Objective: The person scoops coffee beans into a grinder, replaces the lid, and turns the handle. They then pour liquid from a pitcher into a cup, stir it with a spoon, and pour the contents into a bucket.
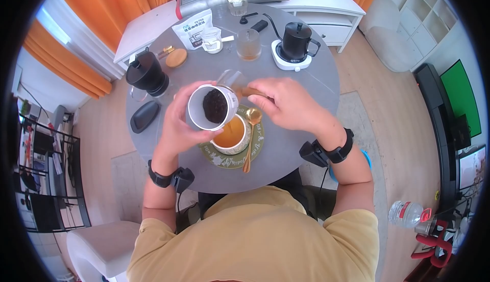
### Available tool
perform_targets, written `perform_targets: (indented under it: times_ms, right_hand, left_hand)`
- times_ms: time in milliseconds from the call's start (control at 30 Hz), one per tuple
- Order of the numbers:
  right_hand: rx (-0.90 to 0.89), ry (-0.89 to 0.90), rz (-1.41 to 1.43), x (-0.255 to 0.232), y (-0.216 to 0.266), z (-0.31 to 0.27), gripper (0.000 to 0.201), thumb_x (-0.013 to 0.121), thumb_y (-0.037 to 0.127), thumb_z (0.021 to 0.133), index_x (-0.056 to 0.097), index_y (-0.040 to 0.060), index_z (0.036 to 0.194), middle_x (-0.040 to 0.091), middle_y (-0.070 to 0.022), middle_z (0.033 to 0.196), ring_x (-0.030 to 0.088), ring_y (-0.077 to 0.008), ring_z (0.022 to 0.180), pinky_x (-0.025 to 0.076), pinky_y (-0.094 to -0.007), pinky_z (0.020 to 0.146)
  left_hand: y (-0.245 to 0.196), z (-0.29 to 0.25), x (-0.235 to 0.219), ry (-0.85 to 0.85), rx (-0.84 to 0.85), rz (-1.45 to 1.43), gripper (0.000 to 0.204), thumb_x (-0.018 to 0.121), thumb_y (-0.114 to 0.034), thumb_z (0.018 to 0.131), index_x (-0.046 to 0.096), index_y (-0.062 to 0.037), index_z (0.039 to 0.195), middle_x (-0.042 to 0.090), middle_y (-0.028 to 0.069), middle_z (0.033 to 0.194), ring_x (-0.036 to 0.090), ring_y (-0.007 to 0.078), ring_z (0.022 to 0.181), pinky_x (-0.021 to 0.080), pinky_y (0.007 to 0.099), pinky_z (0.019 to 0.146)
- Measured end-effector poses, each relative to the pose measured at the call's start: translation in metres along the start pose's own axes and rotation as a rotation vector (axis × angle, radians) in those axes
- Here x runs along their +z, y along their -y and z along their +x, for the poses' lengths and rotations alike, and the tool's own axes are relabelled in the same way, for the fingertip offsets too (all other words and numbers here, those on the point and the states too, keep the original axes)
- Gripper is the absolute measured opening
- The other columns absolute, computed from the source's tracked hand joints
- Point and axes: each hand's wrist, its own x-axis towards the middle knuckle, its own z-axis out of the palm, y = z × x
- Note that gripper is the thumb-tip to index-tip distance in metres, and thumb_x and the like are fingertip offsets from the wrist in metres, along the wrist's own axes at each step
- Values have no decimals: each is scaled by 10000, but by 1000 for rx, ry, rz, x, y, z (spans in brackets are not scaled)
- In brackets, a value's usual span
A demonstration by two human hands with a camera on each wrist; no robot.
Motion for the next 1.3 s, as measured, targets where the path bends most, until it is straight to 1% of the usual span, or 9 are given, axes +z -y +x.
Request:
perform_targets:
  times_ms: [167,233,333,367,433,700,933,1000,1300]
  right_hand:
    - [14,21,6,4,0,-2,208,570,161,873,590,7,1012,611,-186,844,586,-371,761,464,-409,647]
    - [13,26,2,6,-1,-3,208,570,160,872,590,7,1012,611,-186,845,586,-373,765,465,-412,650]
    - [7,20,-24,9,-1,-5,207,570,161,872,588,10,1012,615,-185,859,589,-374,782,469,-419,661]
    - [-4,11,-37,10,-1,-6,208,569,162,873,586,11,1014,617,-185,870,591,-374,792,470,-420,667]
    - [-15,2,-51,12,0,-8,209,568,163,874,584,11,1017,619,-184,882,592,-374,802,472,-422,673]
    - [-23,27,-122,17,1,-15,241,562,149,877,580,19,1080,636,-171,959,600,-363,838,487,-403,708]
    - [-5,40,-140,20,4,-17,232,558,147,873,576,29,1072,628,-158,937,596,-354,828,484,-409,696]
    - [-24,27,-177,21,3,-17,203,549,185,880,556,60,1039,627,-137,915,605,-343,815,490,-425,663]
    - [-52,5,-214,22,6,-17,193,549,182,881,550,63,1032,616,-128,866,605,-331,763,491,-409,629]
  left_hand:
    - [2,-6,2,9,-14,-11,747,817,-132,552,513,-31,1226,565,83,1214,538,191,1112,407,325,960]
    - [1,-8,5,-44,-21,-33,710,785,-164,537,549,-90,1203,601,54,1185,548,239,1090,343,358,952]
    - [2,-10,5,-37,-21,-11,712,781,-162,531,550,-93,1201,603,51,1182,547,241,1092,342,360,952]
    - [4,-12,6,-37,-21,-11,712,781,-162,531,550,-93,1201,603,51,1182,547,241,1092,342,360,952]
    - [9,-16,6,-9,-17,-29,745,823,-119,530,527,-31,1208,575,94,1201,540,208,1101,406,332,956]
    - [14,-29,12,-25,40,-18,754,831,-128,514,530,-26,1198,583,98,1195,542,217,1093,409,337,952]
    - [14,-33,14,-37,47,-11,760,835,-124,511,528,-24,1199,582,101,1205,536,230,1100,411,341,951]
    - [15,-34,14,-36,45,-18,764,835,-119,511,526,-24,1203,581,102,1206,535,231,1101,411,343,951]
    - [12,-35,11,-46,48,-18,764,837,-108,508,529,-27,1202,580,105,1210,538,237,1098,409,348,954]
